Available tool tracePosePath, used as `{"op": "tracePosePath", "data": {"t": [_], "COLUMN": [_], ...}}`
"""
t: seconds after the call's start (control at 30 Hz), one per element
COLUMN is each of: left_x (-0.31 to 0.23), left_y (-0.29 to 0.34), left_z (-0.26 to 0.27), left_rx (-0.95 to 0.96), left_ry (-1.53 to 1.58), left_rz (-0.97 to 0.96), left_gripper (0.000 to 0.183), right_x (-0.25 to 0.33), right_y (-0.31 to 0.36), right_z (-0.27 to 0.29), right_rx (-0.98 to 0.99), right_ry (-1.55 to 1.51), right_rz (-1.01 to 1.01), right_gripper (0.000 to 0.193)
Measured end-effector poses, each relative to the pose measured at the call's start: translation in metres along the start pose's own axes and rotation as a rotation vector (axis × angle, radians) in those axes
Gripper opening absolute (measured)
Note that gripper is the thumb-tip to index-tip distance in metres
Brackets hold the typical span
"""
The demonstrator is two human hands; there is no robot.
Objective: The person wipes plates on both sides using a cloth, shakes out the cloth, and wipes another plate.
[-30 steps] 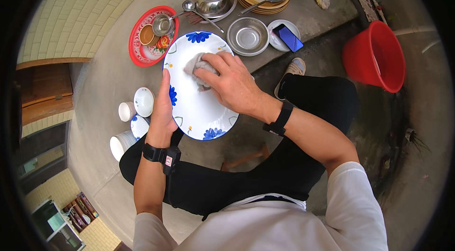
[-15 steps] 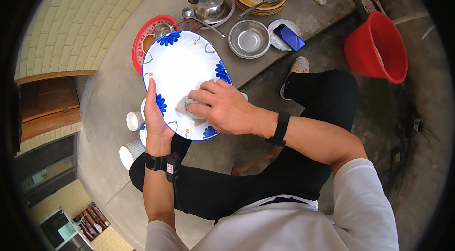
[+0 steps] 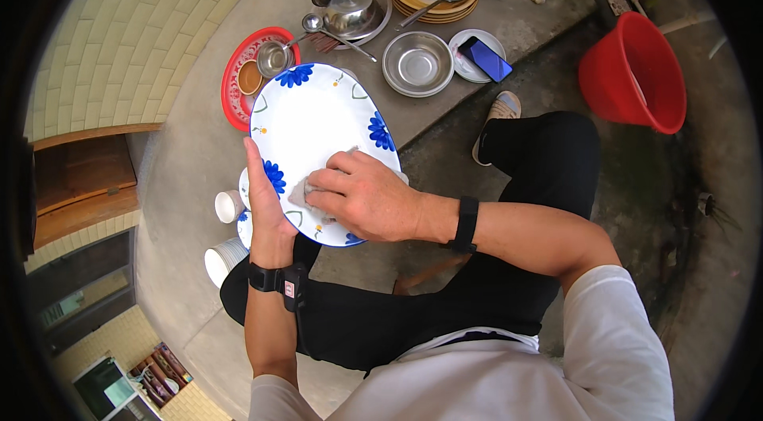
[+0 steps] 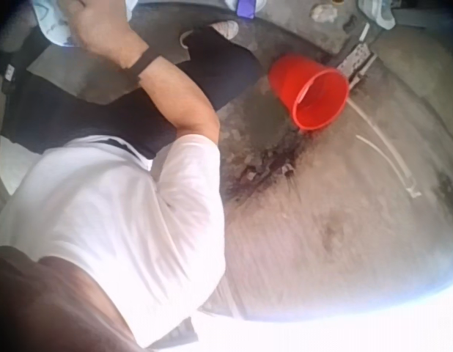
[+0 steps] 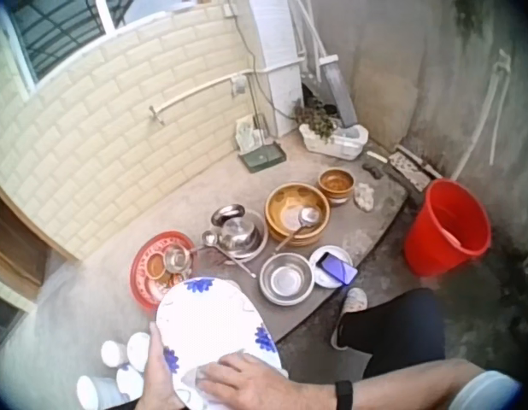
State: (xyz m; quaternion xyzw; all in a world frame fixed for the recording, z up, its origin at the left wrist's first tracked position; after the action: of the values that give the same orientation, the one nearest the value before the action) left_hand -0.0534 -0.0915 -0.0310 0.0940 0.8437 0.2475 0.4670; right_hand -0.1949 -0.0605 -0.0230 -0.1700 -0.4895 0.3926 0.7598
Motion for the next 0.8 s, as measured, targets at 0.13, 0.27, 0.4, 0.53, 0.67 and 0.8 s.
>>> {"op": "tracePosePath", "data": {"t": [0.13,0.27,0.4,0.53,0.67,0.8], "left_x": [0.013,0.018,0.017,0.004,-0.009,-0.015], "left_y": [0.001,0.007,0.008,0.012,0.01,0.008], "left_z": [0.003,-0.002,0.007,0.0,0.003,0.013], "left_rx": [-0.08,-0.026,0.0,-0.071,-0.066,-0.112], "left_ry": [-0.129,-0.192,-0.312,-0.331,-0.303,-0.126], "left_rz": [0.087,0.09,0.046,-0.056,-0.118,-0.156], "left_gripper": [0.084,0.081,0.056,0.045,0.05,0.057], "right_x": [0.0,-0.016,-0.047,-0.058,-0.059,-0.044], "right_y": [-0.016,-0.029,-0.054,-0.051,-0.035,-0.013], "right_z": [0.001,0.01,0.041,0.049,0.042,0.02], "right_rx": [-0.081,-0.145,-0.31,-0.309,-0.234,-0.074], "right_ry": [-0.083,0.055,0.311,0.416,0.515,0.394], "right_rz": [0.042,0.054,0.015,0.021,0.017,-0.08], "right_gripper": [0.043,0.037,0.038,0.035,0.02,0.021]}}
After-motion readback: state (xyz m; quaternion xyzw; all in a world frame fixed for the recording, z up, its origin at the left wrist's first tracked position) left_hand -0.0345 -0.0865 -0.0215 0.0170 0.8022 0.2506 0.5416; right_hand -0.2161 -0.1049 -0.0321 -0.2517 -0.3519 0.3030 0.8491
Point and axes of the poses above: each hand's wrist, its own y-axis away from the middle knuckle, its own z-axis out of the back of the hand, x = y × z, the point moved 6 cm from there along -y, towards the middle knuckle, and after that the axes turned 9 degrees about -x, right-handed, at the moved point
